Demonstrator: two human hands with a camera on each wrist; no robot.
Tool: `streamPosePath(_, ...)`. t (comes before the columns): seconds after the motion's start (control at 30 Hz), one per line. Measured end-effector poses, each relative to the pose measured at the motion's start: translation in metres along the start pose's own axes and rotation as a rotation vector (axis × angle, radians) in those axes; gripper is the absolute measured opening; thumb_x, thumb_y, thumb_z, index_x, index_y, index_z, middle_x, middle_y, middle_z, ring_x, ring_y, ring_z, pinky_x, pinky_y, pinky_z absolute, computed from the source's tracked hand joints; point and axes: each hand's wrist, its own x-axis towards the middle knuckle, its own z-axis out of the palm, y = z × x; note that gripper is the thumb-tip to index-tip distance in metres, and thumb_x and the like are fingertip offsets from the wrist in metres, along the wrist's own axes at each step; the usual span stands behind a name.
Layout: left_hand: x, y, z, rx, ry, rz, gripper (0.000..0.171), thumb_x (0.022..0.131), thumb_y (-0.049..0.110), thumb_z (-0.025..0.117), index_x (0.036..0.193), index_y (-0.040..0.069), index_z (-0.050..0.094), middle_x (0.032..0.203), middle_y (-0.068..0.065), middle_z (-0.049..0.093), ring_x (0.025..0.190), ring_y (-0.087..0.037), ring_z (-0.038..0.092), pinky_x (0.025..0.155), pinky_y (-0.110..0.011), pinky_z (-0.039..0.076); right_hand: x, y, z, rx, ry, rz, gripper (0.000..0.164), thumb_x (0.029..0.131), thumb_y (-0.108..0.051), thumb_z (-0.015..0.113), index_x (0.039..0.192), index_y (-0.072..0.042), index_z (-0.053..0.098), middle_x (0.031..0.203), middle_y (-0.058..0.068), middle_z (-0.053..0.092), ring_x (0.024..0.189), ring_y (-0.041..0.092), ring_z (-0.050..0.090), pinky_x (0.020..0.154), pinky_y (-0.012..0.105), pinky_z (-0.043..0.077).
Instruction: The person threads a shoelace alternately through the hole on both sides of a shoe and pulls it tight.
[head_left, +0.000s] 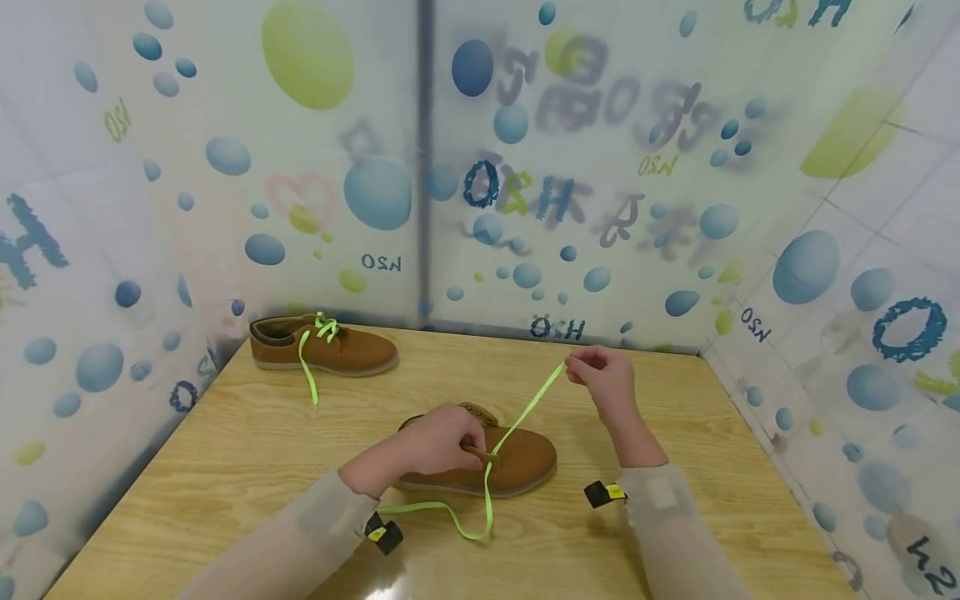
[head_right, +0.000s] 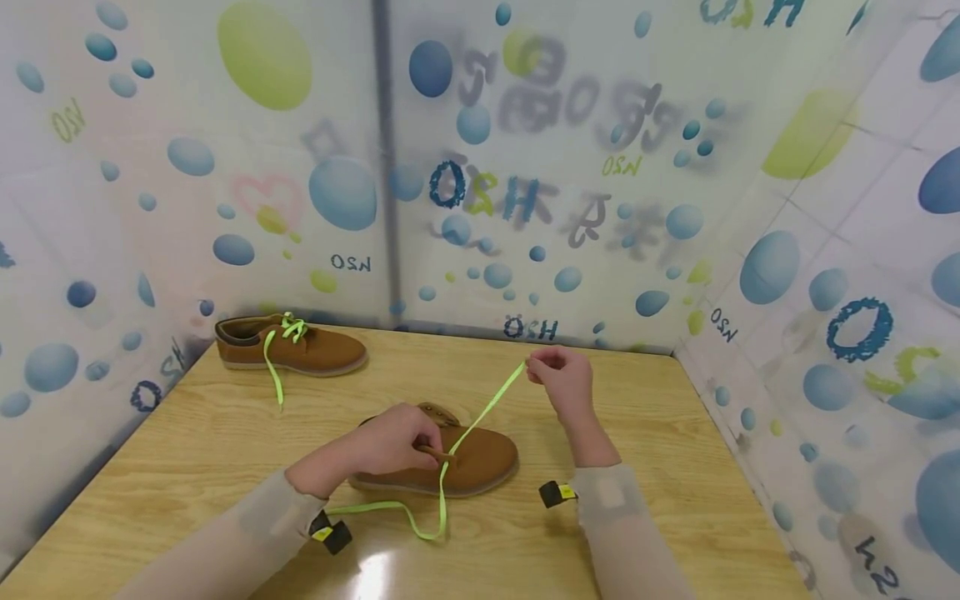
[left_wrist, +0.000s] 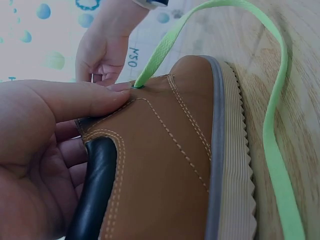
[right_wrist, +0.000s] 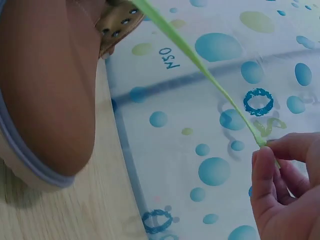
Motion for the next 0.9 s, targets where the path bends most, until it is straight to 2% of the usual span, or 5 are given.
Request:
streamPosePath(0.1,0.000,0.000,-0.001,0.003,0.000,-0.004,0.017,0.093,0.014,0.082,0.081,0.024,0.077,0.076,0.015,0.067,0.063,-0.003,0.049,0.061,-0.022,0.043,-0.002,-0.001,0.001,0.062,0.001,0.012,0.003,0.098,0.000,0.073,0.095,-0.001,0.073,0.081,-0.007,0.069,0.074,0.005,0.070,0.073,0.019,0.062)
streamPosePath(0.33,0.000,0.001,-0.001,0.012,0.002,0.002,0.017,0.092,0.014,0.083,0.080,0.024,0.077,0.076,0.014,0.067,0.063,-0.003,0.049,0.061,-0.023,0.044,0.000,-0.002,0.001,0.283,0.132,0.039,0.023,0.098,0.003,0.069,0.087,-0.016,0.072,0.078,-0.006,0.068,0.074,0.006,0.069,0.071,0.017,0.060)
streamPosePath(0.5,0.003,0.001,-0.002,0.002,-0.008,-0.005,0.015,0.093,0.014,0.083,0.081,0.022,0.078,0.077,0.013,0.068,0.064,-0.004,0.052,0.062,-0.024,0.046,0.001,-0.002,0.003,0.416,0.057,0.075,0.029,0.102,0.005,0.064,0.084,-0.017,0.072,0.079,-0.006,0.070,0.073,0.006,0.070,0.070,0.017,0.059)
streamPosePath(0.67,0.007,-0.003,-0.014,0.003,0.010,-0.002,0.010,0.095,0.023,0.082,0.084,0.023,0.081,0.079,0.014,0.073,0.067,-0.001,0.061,0.068,-0.024,0.053,-0.001,0.001,0.007,0.321,-0.097,0.061,0.025,0.106,-0.002,0.062,0.087,-0.016,0.069,0.090,-0.005,0.076,0.084,0.008,0.072,0.079,0.023,0.063)
streamPosePath(0.9,0.015,-0.008,-0.045,-0.001,0.235,-0.066,0.010,0.093,0.022,0.082,0.084,0.020,0.077,0.078,0.011,0.073,0.072,-0.006,0.065,0.072,-0.031,0.057,-0.008,0.003,0.017,0.056,-0.227,-0.039,0.011,0.103,-0.002,0.065,0.111,0.003,0.072,0.088,-0.005,0.074,0.083,0.008,0.071,0.076,0.025,0.063)
